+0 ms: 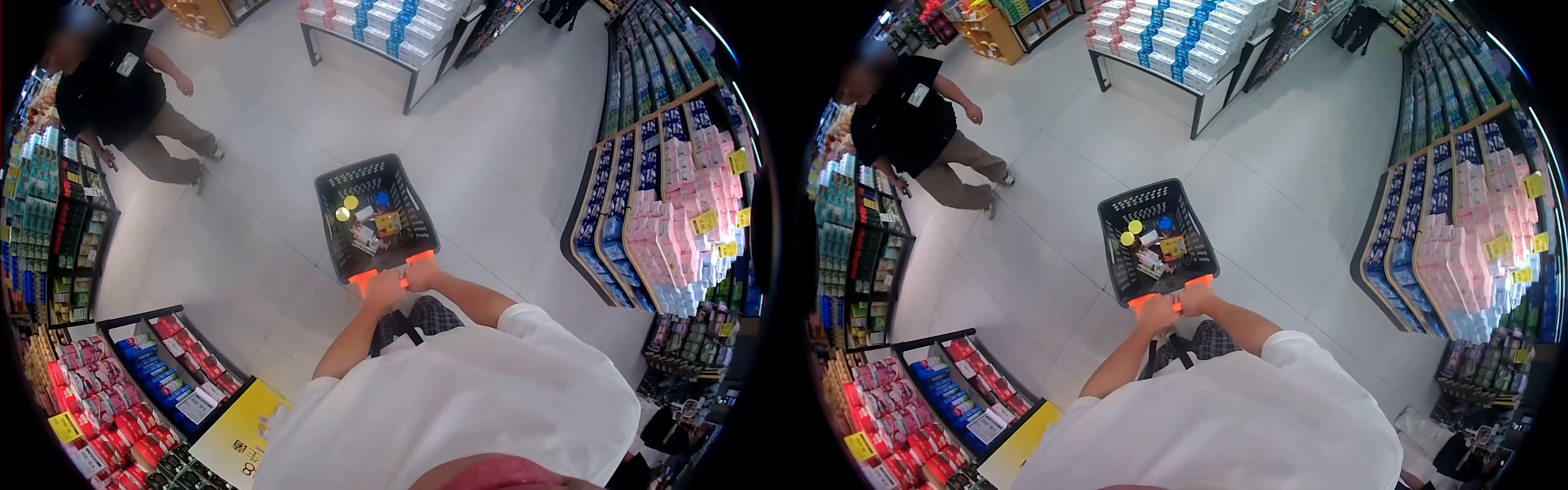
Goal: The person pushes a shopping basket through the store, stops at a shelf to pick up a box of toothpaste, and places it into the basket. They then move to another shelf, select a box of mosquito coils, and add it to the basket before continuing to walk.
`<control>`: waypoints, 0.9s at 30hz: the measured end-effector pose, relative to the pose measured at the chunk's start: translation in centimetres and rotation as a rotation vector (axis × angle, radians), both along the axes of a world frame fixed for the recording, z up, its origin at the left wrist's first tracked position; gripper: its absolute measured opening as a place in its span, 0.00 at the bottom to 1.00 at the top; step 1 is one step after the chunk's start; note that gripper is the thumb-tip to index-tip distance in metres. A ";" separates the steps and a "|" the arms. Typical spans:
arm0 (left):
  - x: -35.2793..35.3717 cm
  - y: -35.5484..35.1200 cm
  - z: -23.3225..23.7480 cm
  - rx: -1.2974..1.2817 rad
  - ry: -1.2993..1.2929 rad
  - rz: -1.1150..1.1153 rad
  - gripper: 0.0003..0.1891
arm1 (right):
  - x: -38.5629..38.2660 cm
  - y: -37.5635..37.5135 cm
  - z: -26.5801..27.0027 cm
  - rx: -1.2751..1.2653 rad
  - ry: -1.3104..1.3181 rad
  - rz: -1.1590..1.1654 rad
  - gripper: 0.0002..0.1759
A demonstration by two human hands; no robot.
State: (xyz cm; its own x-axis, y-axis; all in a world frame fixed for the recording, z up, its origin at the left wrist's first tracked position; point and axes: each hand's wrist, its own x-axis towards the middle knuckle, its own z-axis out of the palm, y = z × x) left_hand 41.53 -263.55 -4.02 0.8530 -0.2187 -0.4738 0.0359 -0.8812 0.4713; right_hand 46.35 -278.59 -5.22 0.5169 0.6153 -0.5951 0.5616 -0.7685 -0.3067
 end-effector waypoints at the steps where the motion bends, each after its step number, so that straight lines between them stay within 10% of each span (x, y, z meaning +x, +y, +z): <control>1: 1.1 0.3 -0.5 -0.003 -0.009 0.000 0.17 | 1.3 0.3 0.0 0.012 0.009 0.007 0.13; 27: 34.1 11.3 -2.0 0.171 0.051 0.122 0.19 | 35.6 12.2 -1.5 0.057 0.004 0.106 0.12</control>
State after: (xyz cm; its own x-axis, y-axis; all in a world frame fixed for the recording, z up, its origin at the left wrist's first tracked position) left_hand 75.66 -252.30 -6.05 0.8422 -0.0282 -0.5384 0.1672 -0.9358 0.3105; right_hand 81.95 -266.40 -6.77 0.4449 0.6992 -0.5597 0.6372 -0.6862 -0.3507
